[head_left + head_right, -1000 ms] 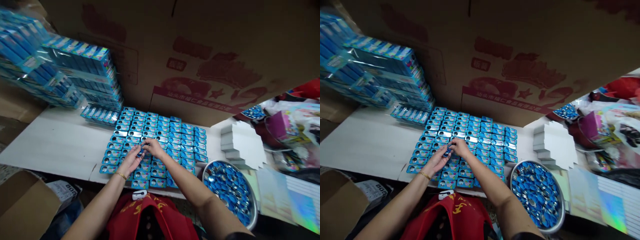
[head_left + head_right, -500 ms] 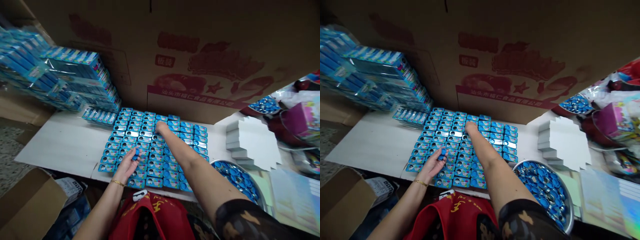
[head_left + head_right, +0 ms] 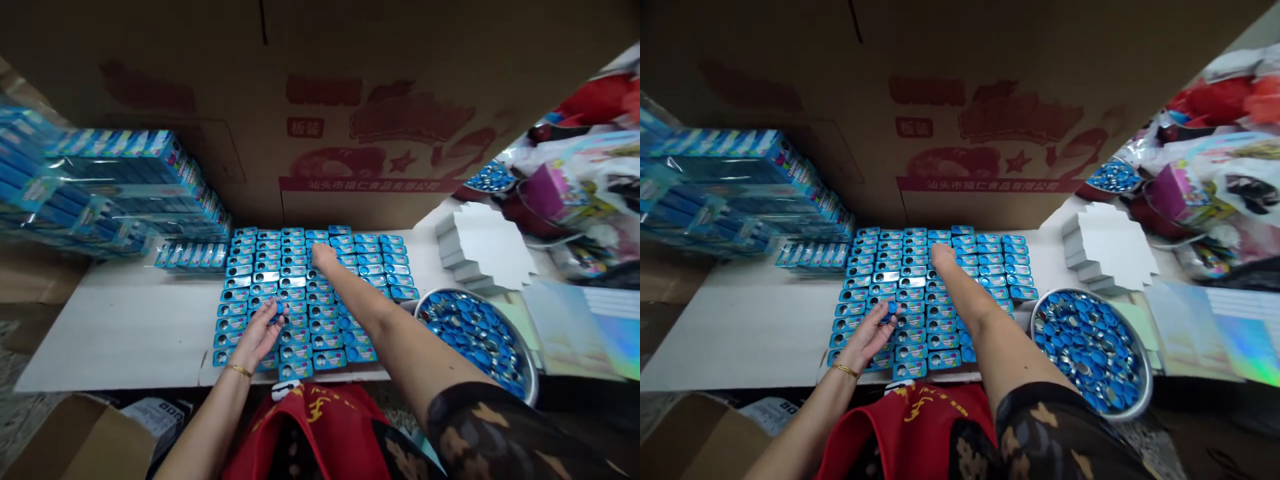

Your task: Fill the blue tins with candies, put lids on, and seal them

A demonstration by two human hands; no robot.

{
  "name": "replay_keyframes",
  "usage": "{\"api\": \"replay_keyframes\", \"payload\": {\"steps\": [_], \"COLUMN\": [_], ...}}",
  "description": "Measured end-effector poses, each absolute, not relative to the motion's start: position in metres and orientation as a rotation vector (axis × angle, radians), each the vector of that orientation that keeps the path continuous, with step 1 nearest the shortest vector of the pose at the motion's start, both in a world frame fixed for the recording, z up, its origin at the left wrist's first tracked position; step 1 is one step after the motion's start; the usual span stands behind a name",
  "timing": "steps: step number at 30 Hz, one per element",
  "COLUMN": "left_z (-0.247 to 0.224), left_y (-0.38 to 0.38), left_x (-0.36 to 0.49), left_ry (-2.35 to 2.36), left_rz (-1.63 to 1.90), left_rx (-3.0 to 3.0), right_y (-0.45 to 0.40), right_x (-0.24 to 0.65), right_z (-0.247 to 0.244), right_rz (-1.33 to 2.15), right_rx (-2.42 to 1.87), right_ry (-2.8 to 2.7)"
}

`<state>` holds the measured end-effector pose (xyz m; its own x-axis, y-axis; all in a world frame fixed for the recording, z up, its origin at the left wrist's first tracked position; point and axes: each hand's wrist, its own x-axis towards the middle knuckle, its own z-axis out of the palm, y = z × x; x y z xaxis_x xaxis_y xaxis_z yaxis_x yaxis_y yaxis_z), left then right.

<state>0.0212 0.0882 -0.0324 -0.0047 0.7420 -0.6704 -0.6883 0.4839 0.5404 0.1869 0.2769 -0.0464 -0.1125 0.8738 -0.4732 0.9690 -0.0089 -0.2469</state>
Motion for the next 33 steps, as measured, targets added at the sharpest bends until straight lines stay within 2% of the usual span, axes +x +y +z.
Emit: {"api": "replay_keyframes", "payload": {"steps": [2, 3, 6, 8, 12, 17, 19, 21, 24, 28, 33], "left_z": [-0.035, -0.037, -0.045, -0.049, -0.049, -0.049, -0.051, -0.053, -0.054, -0.056, -0.060], "left_y": [0.085, 0.084, 0.081, 0.078, 0.071, 0.064, 0.067, 0.072, 0.077, 0.079, 0.080], "left_x": [0.007, -0.001, -0.016, -0.020, -0.020, -0.025, -0.032, -0.038, -0.044, -0.045, -0.049], "left_ry": [1.122, 1.128, 1.130, 1.131, 1.088, 1.031, 1.046, 1.072, 1.092, 1.114, 1.130], "left_rz": [1.096, 1.069, 0.987, 0.941, 0.800, 0.740, 0.732, 0.744, 0.796, 0.846, 0.861], "left_rx": [0.067, 0.076, 0.135, 0.176, 0.245, 0.256, 0.251, 0.232, 0.180, 0.135, 0.097], "right_y": [0.246, 0.227, 0.165, 0.130, 0.091, 0.089, 0.102, 0.119, 0.143, 0.156, 0.172], "right_x": [0.185, 0.181, 0.159, 0.142, 0.127, 0.154, 0.170, 0.182, 0.184, 0.172, 0.181], "right_z": [-0.042, -0.042, -0.047, -0.051, -0.057, -0.059, -0.059, -0.058, -0.061, -0.070, -0.077], "right_rz": [-0.797, -0.926, -1.726, -2.002, -2.115, -2.414, -2.357, -2.092, -1.739, -1.653, -1.398], "right_rx": [2.074, 2.093, 1.834, 1.732, 2.018, 2.286, 2.461, 2.574, 2.428, 2.236, 2.359], "right_ry": [2.138, 2.226, 2.536, 2.551, 2.380, 1.935, 1.782, 1.831, 2.048, 2.111, 2.074]}}
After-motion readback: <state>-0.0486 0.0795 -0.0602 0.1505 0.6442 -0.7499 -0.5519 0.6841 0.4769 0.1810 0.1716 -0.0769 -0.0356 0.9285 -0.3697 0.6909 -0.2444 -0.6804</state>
